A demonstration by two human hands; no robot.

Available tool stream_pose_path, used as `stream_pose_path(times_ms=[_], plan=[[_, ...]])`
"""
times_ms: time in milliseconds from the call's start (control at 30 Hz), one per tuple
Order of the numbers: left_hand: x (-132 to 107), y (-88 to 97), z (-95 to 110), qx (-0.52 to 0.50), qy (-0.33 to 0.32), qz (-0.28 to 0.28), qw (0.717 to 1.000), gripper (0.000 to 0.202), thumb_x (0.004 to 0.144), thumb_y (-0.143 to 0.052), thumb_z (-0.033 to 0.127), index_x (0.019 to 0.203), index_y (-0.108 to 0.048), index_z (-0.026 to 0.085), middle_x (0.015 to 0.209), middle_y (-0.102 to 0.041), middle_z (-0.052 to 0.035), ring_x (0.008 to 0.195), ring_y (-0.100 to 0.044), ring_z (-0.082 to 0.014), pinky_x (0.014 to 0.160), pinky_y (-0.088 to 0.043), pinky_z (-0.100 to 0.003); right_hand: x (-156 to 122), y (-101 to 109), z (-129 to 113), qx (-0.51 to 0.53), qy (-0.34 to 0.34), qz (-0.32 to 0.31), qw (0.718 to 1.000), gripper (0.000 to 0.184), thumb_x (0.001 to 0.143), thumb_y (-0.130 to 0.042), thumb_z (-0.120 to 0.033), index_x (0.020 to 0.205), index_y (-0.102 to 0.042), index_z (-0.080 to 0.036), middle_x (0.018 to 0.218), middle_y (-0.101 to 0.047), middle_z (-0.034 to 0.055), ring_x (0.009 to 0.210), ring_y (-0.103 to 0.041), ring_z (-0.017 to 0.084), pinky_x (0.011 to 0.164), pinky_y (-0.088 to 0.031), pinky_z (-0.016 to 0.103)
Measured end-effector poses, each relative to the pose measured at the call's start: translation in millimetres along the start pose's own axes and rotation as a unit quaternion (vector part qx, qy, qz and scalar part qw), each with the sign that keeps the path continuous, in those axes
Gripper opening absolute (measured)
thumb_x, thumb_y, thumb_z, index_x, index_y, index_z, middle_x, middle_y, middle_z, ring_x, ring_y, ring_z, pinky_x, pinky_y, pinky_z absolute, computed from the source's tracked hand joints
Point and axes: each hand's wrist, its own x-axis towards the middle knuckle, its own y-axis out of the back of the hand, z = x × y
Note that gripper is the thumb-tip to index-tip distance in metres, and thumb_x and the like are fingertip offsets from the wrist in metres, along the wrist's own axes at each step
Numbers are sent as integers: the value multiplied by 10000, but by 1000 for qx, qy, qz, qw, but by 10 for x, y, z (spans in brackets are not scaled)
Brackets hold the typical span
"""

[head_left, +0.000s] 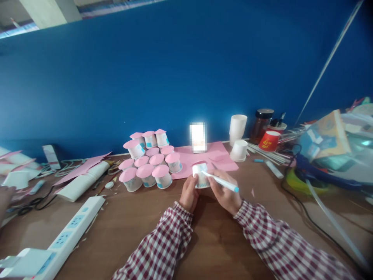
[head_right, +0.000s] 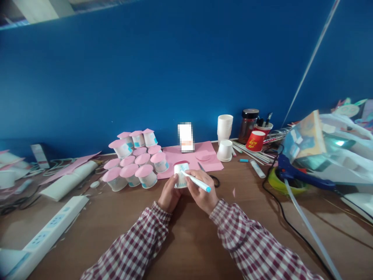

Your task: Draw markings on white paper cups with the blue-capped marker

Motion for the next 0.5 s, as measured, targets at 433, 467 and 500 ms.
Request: stream_pose_path(times_ms=[433, 467, 500], plan=[[-8, -4, 4, 2, 1, 11, 1000, 313, 779, -608, 365, 961, -636, 113, 949, -666, -86, 871, -603, -188, 867, -433, -342, 6, 0, 7, -5, -7, -3, 1000, 183, 878, -469, -259, 954, -619, -189, 872, -670, 68, 804, -632, 178, 743, -530, 306], [-6, -5, 4, 1, 1, 13, 1000, 312, 776, -611, 364, 961, -637, 114, 954, -666, -85, 872, -603, -187, 866, -433, -341, 6, 1, 7, -6, -8, -4, 1000, 189, 880, -467, -263, 959, -621, -188, 873, -671, 69, 804, -633, 177, 744, -531, 307], [-5, -6, 2, 1, 1, 14, 1000, 308, 777, -611, 362, 960, -637, 115, 954, -666, -84, 870, -602, -185, 861, -434, -338, 5, 1, 7, -7, -9, -3, 1000, 193, 881, -467, -266, 962, -623, -188, 873, -673, 69, 805, -633, 177, 746, -531, 307]])
